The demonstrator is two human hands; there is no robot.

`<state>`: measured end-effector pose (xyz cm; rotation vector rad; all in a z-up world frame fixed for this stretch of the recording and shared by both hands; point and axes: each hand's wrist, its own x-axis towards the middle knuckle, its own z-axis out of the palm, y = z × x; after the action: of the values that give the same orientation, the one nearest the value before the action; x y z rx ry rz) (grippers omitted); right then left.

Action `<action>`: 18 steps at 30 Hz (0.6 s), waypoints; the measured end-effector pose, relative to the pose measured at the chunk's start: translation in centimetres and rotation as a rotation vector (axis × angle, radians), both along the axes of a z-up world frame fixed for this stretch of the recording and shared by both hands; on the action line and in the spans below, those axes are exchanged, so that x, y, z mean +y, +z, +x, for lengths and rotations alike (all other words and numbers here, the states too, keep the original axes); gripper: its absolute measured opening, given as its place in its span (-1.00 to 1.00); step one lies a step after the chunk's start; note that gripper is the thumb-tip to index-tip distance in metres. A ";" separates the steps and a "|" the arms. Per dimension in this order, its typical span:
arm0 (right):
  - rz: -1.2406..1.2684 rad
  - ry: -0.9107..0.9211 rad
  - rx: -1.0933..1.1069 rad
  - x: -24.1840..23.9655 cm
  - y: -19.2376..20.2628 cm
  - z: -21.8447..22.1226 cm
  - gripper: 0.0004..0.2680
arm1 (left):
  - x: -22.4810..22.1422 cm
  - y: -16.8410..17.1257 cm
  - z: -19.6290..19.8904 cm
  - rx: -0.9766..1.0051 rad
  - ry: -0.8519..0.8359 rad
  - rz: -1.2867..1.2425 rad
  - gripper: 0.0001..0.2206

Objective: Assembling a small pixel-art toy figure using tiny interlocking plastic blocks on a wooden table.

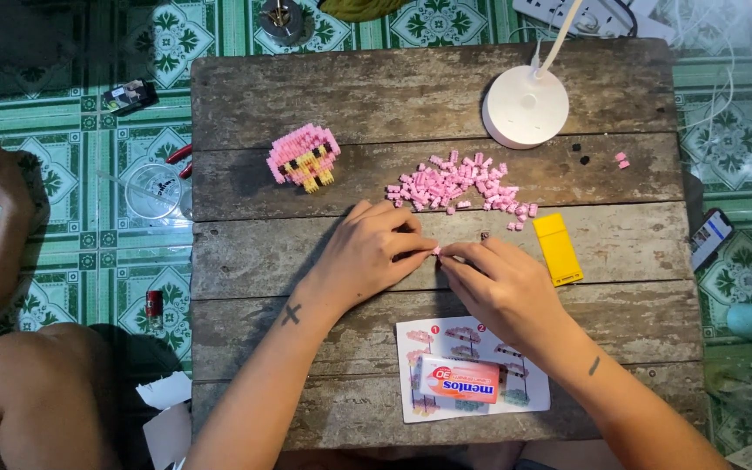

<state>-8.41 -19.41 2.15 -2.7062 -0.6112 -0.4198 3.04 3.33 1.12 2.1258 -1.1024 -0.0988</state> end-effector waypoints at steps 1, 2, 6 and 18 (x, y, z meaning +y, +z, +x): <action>-0.001 -0.002 0.000 0.0 -0.2 -0.1 -0.86 | 0.0 0.1 -0.1 0.000 -0.002 -0.001 -0.94; 0.018 -0.003 0.017 0.0 -0.4 -0.1 -0.86 | 0.0 0.3 0.0 0.003 -0.001 -0.007 -0.94; 0.175 0.025 0.116 -0.3 0.4 0.7 -0.90 | 0.0 0.9 -0.3 0.008 0.011 -0.039 -0.94; -0.092 -0.218 -0.080 -3.6 -1.1 5.7 -0.93 | -1.4 -2.5 0.1 -0.119 0.274 -0.169 -0.87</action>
<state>-2.67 -22.97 1.00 -2.8676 -0.3653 -0.5706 3.18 1.88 -1.37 2.1274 -0.8428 0.2431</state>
